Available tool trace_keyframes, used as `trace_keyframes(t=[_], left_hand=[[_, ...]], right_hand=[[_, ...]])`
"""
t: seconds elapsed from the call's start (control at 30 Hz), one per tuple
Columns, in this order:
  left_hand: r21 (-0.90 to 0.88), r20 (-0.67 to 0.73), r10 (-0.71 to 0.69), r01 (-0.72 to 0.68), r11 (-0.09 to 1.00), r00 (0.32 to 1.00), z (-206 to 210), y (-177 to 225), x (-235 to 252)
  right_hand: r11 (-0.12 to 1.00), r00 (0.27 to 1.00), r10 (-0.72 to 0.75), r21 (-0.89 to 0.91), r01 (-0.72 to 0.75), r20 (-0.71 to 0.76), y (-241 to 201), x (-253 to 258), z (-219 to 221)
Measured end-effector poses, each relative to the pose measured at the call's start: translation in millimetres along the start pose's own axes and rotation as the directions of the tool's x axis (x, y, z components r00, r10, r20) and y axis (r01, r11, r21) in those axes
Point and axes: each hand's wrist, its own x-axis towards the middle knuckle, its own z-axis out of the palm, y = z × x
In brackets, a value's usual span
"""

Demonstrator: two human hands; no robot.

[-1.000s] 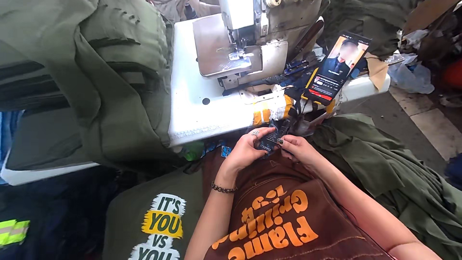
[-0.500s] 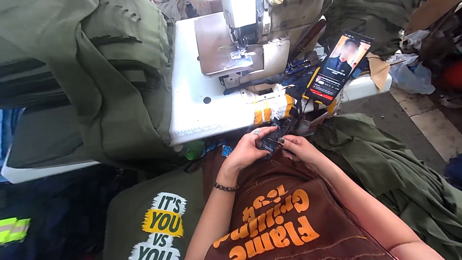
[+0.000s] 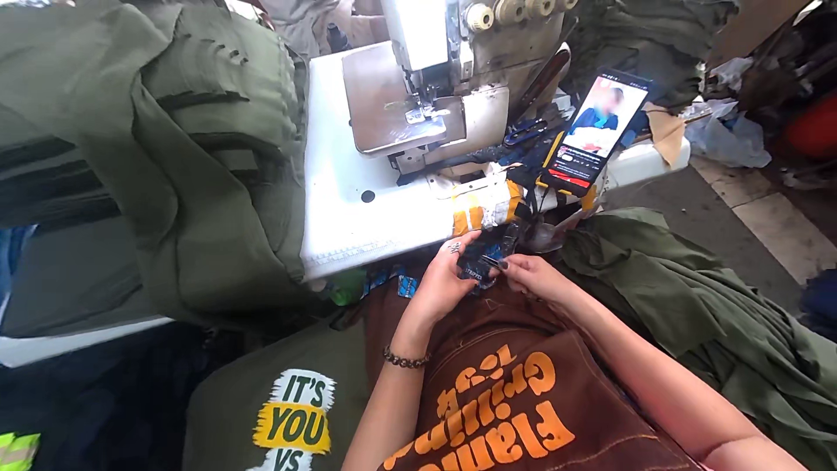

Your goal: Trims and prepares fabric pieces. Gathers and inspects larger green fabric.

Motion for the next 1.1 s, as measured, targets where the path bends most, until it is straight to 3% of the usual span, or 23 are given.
trace_keyframes(t=[0.2,0.43,0.63,0.87,1.1], left_hand=[[-0.094,0.023,0.09,-0.088,0.992,0.996,2.4,10.1,-3.1],[-0.163,0.141,0.124,-0.1,0.981,0.982,-8.7,19.4,-14.5],[-0.157,0.081,0.236,-0.222,0.962,0.968,-11.4,5.4,-7.4],[-0.264,0.009,0.18,-0.171,0.949,0.984,-15.2,-1.1,-4.7],[-0.234,0.0,0.206,-0.2,0.952,0.979,-13.9,-8.2,-4.2]], right_hand=[[0.993,0.982,-0.105,0.045,0.113,-0.16,-24.6,-2.5,8.1],[0.973,0.961,-0.072,0.191,0.126,-0.267,-33.9,-1.0,-12.8],[0.977,0.977,-0.146,0.132,0.167,-0.158,-25.4,-6.0,-18.2],[0.992,0.994,-0.104,0.069,0.104,0.009,-6.8,-15.5,-15.1],[0.992,0.99,-0.102,0.086,0.094,0.094,-1.9,-12.0,-5.6]])
